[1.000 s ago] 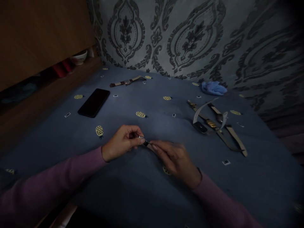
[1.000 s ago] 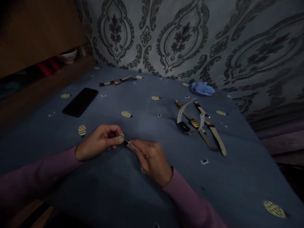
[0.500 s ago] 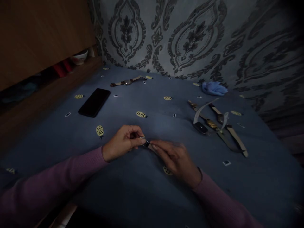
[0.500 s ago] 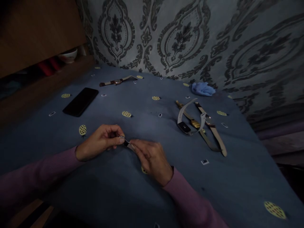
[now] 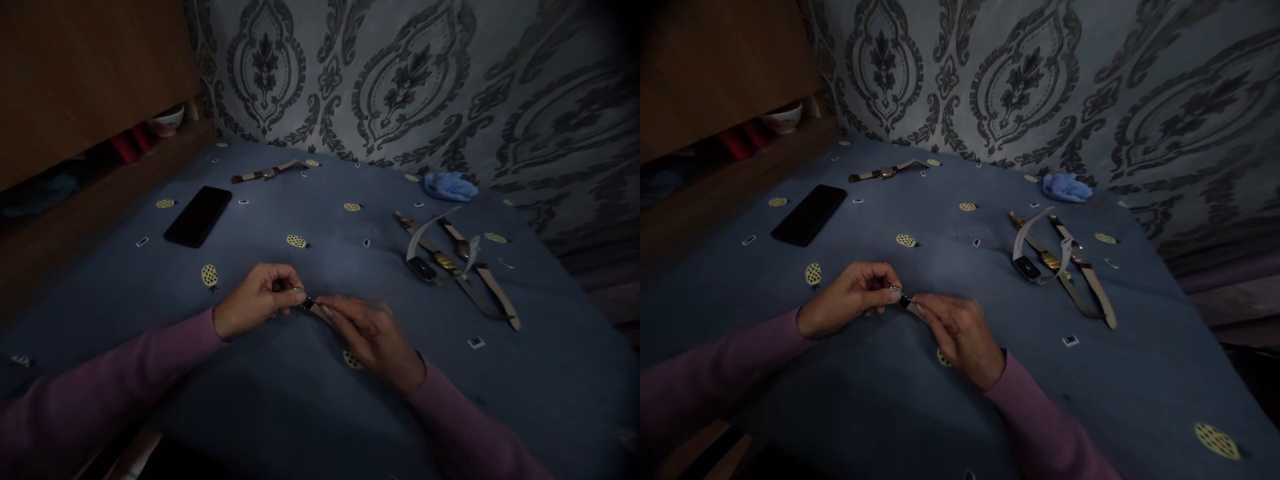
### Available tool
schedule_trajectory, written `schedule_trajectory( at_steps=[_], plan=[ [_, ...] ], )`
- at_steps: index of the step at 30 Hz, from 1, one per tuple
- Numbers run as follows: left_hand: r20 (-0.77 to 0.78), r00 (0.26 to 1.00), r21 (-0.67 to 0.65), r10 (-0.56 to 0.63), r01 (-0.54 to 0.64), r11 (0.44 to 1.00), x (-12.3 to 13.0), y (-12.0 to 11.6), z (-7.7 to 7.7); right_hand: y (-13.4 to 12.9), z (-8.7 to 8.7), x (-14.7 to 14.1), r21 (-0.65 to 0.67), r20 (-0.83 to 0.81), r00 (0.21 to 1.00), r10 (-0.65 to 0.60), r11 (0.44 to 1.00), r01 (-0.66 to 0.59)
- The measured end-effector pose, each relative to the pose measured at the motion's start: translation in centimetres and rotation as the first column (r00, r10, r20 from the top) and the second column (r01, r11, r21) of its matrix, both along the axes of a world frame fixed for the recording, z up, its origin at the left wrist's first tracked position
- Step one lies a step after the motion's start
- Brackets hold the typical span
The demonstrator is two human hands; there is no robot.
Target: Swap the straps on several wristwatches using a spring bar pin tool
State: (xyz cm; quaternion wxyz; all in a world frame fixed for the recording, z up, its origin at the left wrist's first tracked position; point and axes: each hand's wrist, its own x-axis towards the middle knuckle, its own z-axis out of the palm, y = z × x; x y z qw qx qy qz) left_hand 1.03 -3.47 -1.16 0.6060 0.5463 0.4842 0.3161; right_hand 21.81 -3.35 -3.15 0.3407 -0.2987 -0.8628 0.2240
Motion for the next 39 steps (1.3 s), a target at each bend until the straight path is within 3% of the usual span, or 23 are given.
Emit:
schedule_trajectory(
  at_steps=[16, 32, 35, 39],
  plan=[
    [-0.023, 1.000, 0.034, -0.019, 0.020, 0.999, 0.2, 0.0, -0.1, -0.1, 0.0, -0.4, 0.044, 0.057, 0.998, -0.012, 0.999, 0.009],
    [0.003, 1.000, 0.072, -0.017, 0.016, 0.997, 0.3, -0.1, -0.2, -0.3, 0.1, -0.3, -0.001, 0.071, 0.997, 0.006, 1.000, -0.006],
    [-0.056, 0.998, 0.137, -0.028, 0.035, 0.990, 0.4, -0.2, -0.4, -0.5, -0.3, -0.2, 0.056, 0.143, 0.989, -0.023, 0.998, 0.015],
    [-0.303, 0.953, 0.345, -0.014, 0.123, 0.931, 0.5, -0.6, -0.3, -0.8, -0.7, -0.1, 0.146, 0.259, 0.964, -0.052, 0.989, 0.014]
  ],
)
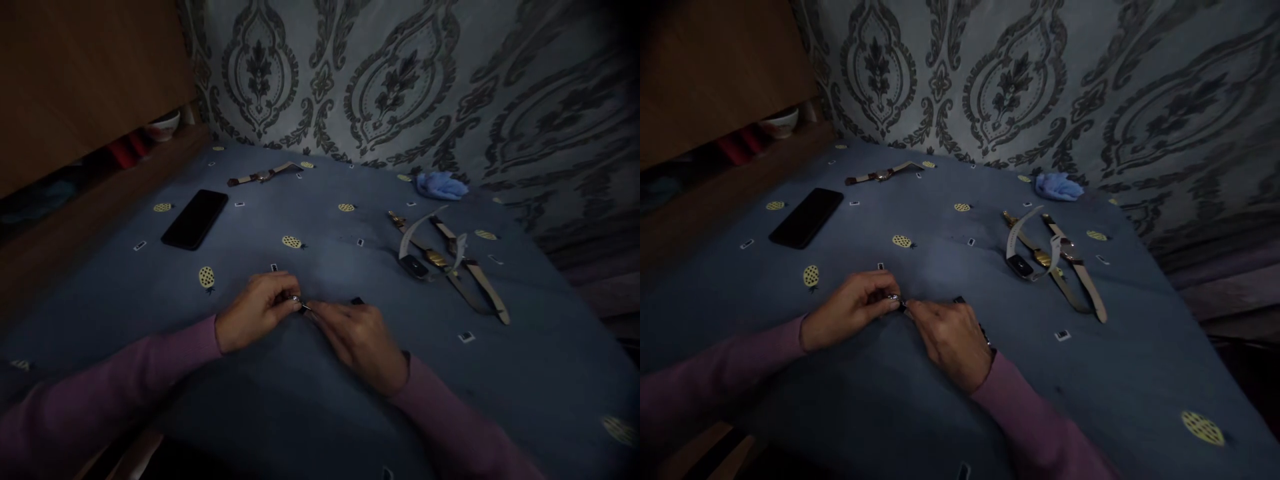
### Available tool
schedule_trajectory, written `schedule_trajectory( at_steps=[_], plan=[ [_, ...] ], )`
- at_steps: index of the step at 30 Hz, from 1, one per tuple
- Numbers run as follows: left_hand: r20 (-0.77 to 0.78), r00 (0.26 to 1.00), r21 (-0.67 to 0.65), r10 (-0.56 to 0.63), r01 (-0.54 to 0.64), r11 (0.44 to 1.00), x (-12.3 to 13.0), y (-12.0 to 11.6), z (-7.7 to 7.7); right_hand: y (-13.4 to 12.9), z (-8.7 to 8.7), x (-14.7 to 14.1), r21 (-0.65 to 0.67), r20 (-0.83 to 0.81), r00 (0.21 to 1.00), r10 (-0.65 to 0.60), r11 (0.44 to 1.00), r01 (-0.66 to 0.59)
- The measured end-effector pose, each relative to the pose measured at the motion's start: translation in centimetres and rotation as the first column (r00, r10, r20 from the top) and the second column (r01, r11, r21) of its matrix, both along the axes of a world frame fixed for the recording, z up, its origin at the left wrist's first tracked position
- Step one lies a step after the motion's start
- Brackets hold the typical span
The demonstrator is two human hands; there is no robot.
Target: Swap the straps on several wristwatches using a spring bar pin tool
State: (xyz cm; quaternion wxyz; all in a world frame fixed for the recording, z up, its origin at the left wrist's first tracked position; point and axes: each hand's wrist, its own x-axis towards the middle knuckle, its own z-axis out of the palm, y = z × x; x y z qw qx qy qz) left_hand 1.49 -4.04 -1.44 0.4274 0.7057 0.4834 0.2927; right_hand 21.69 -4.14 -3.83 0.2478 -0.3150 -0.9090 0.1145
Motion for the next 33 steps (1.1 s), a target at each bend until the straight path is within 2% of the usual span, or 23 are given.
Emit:
schedule_trajectory(
  at_steps=[2, 5, 8, 10, 12, 15, 20, 22, 25, 29, 33],
  plan=[
    [-0.108, 0.993, 0.064, -0.056, 0.064, 0.996, -0.1, -0.2, 0.3, -0.1, 0.0, 0.0, 0.020, 0.036, 0.999, -0.009, 1.000, 0.008],
    [-0.192, 0.974, 0.110, -0.118, 0.141, 0.984, -0.4, -0.4, 0.7, 0.0, 0.1, 0.1, 0.010, 0.057, 0.998, -0.011, 1.000, 0.010],
    [-0.198, 0.976, 0.100, -0.091, 0.113, 0.989, -0.7, -0.3, 0.9, 0.1, 0.4, 0.2, -0.027, -0.011, 0.999, -0.036, 0.999, 0.036],
    [-0.134, 0.990, 0.042, -0.046, 0.052, 0.998, -0.8, -0.2, 1.0, 0.2, 1.1, 0.1, -0.040, -0.091, 0.990, -0.109, 0.994, 0.105],
    [-0.026, 1.000, -0.070, -0.013, 0.011, 0.997, -0.8, 0.0, 1.3, 0.1, 1.9, -0.2, -0.026, -0.151, 0.968, -0.202, 0.979, 0.201],
    [0.123, 0.992, -0.214, -0.004, 0.030, 0.976, -0.4, 0.3, 2.1, -0.3, 2.9, -1.1, 0.009, -0.197, 0.933, -0.302, 0.951, 0.310],
    [0.272, 0.961, -0.193, -0.041, 0.097, 0.976, 0.5, 0.6, 3.4, -1.1, 3.0, -1.9, -0.055, -0.276, 0.902, -0.333, 0.942, 0.331],
    [0.262, 0.963, -0.193, -0.061, 0.114, 0.975, 0.6, 0.7, 3.2, -1.4, 2.9, -1.8, -0.072, -0.297, 0.891, -0.344, 0.938, 0.339],
    [0.166, 0.982, -0.149, -0.086, 0.111, 0.983, 0.4, 0.9, 2.0, -1.6, 2.9, -1.6, -0.121, -0.328, 0.875, -0.356, 0.935, 0.335],
    [-0.003, 0.995, -0.040, -0.098, 0.098, 0.994, 0.0, 0.9, 0.2, -1.5, 2.2, -1.7, -0.220, -0.338, 0.891, -0.303, 0.946, 0.238],
    [-0.088, 0.992, 0.052, -0.090, 0.094, 0.994, -0.2, 0.7, -0.1, -1.1, 1.2, -1.9, -0.332, -0.325, 0.902, -0.285, 0.927, 0.174]
  ],
)
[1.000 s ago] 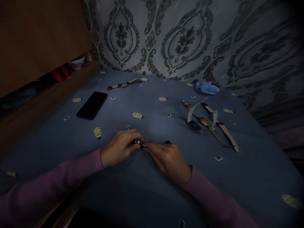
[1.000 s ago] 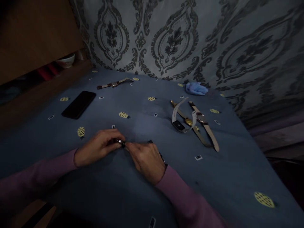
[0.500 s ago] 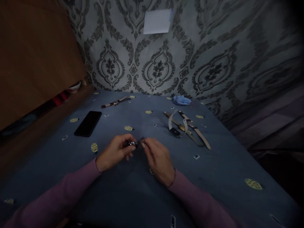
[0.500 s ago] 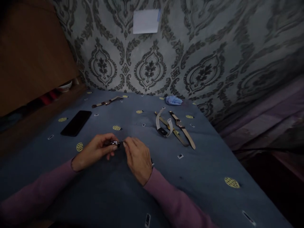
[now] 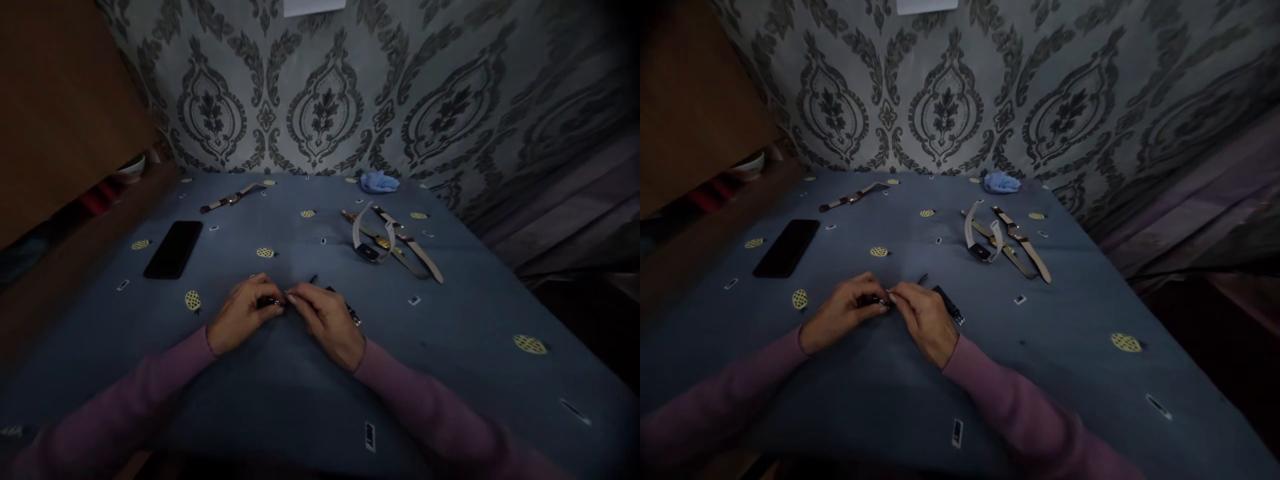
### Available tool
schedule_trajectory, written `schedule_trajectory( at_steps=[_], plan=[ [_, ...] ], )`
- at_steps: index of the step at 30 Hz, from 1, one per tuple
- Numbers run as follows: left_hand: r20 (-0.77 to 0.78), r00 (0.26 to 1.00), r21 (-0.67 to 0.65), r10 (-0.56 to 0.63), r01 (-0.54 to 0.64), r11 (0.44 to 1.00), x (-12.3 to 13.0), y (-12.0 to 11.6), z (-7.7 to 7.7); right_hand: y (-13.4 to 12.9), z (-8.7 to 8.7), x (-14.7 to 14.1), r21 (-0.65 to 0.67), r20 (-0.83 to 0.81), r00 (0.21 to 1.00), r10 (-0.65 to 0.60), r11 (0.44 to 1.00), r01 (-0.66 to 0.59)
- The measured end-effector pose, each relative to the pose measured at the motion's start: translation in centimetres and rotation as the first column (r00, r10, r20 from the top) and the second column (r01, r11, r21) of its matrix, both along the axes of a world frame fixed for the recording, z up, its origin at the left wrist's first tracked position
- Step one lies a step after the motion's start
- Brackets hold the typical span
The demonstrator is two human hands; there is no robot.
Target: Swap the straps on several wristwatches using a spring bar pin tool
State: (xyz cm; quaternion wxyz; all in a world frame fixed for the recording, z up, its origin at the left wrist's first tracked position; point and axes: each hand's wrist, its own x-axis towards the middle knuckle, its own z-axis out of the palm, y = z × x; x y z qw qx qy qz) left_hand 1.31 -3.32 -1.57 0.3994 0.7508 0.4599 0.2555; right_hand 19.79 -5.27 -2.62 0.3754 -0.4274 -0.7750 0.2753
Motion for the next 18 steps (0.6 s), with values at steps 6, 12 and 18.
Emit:
schedule_trajectory(
  at_steps=[6, 12, 18],
  plan=[
    [-0.100, 0.994, 0.092, -0.046, 0.055, 0.994, -0.4, 0.5, 0.7, 0.4, -0.1, 0.3, -0.067, 0.032, 0.999, -0.011, 0.998, 0.013],
    [-0.127, 0.990, 0.042, -0.064, 0.070, 0.997, -0.9, 1.0, 0.8, 1.1, 0.0, 0.9, -0.021, 0.061, 0.998, 0.007, 1.000, -0.006],
    [-0.103, 0.993, 0.005, -0.054, 0.055, 0.998, -1.0, 0.9, 0.7, 1.5, -0.1, 1.1, -0.081, 0.055, 0.998, 0.000, 0.997, 0.004]
  ],
)
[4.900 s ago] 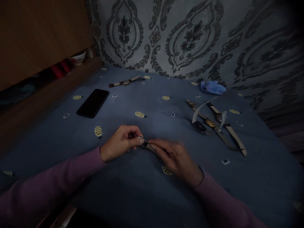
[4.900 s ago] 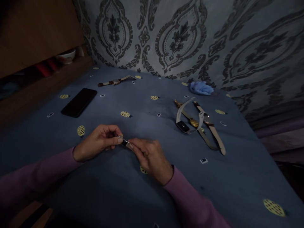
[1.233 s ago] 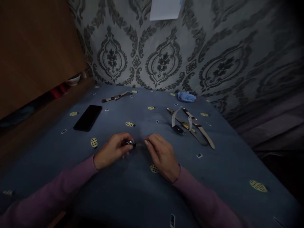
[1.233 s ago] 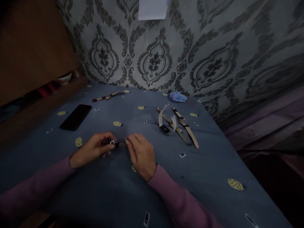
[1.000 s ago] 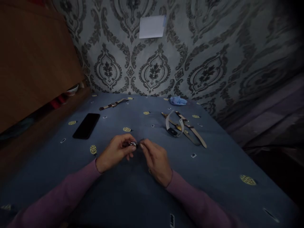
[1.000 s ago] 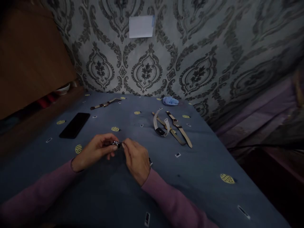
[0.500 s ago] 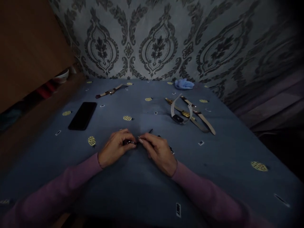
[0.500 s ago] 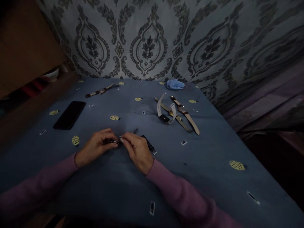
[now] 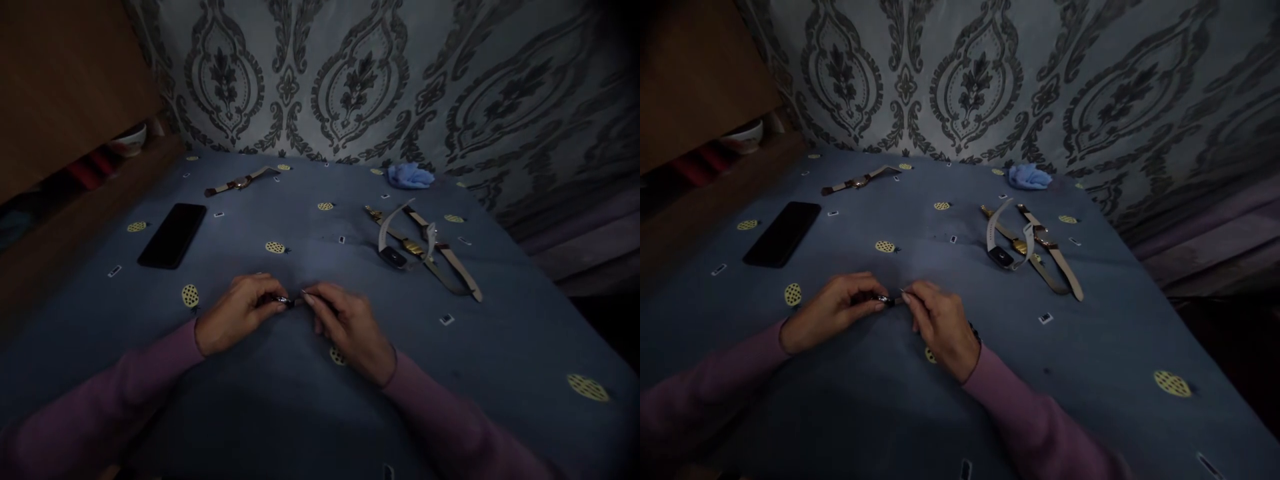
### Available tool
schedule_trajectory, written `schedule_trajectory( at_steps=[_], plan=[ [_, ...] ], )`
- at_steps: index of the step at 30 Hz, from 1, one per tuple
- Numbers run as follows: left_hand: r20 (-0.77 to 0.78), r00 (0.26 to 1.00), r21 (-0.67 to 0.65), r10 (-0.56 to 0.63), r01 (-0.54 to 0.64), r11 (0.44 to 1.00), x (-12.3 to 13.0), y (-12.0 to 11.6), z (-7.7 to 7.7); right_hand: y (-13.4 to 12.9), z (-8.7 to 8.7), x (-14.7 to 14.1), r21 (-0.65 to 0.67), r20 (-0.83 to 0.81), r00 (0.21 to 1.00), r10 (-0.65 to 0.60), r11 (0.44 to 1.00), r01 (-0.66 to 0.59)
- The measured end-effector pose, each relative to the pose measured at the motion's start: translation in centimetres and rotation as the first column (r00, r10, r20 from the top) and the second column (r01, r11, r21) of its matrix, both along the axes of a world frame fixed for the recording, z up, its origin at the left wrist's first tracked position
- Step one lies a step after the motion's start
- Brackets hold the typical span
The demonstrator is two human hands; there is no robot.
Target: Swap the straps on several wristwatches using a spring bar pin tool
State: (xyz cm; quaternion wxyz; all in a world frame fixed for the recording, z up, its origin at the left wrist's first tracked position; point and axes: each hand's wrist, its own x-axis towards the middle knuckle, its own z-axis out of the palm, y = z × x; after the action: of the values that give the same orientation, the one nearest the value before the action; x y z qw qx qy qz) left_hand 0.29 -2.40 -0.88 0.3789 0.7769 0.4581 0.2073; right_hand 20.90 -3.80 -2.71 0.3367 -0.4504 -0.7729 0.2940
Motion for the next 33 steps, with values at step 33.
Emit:
schedule_trajectory(
  at_steps=[33],
  plan=[
    [0.405, 0.900, -0.301, 0.160, -0.034, 0.953, -0.2, -0.1, 0.1, -0.7, 0.6, -0.2, 0.034, 0.160, 0.987, 0.013, 0.999, -0.019]
  ],
)
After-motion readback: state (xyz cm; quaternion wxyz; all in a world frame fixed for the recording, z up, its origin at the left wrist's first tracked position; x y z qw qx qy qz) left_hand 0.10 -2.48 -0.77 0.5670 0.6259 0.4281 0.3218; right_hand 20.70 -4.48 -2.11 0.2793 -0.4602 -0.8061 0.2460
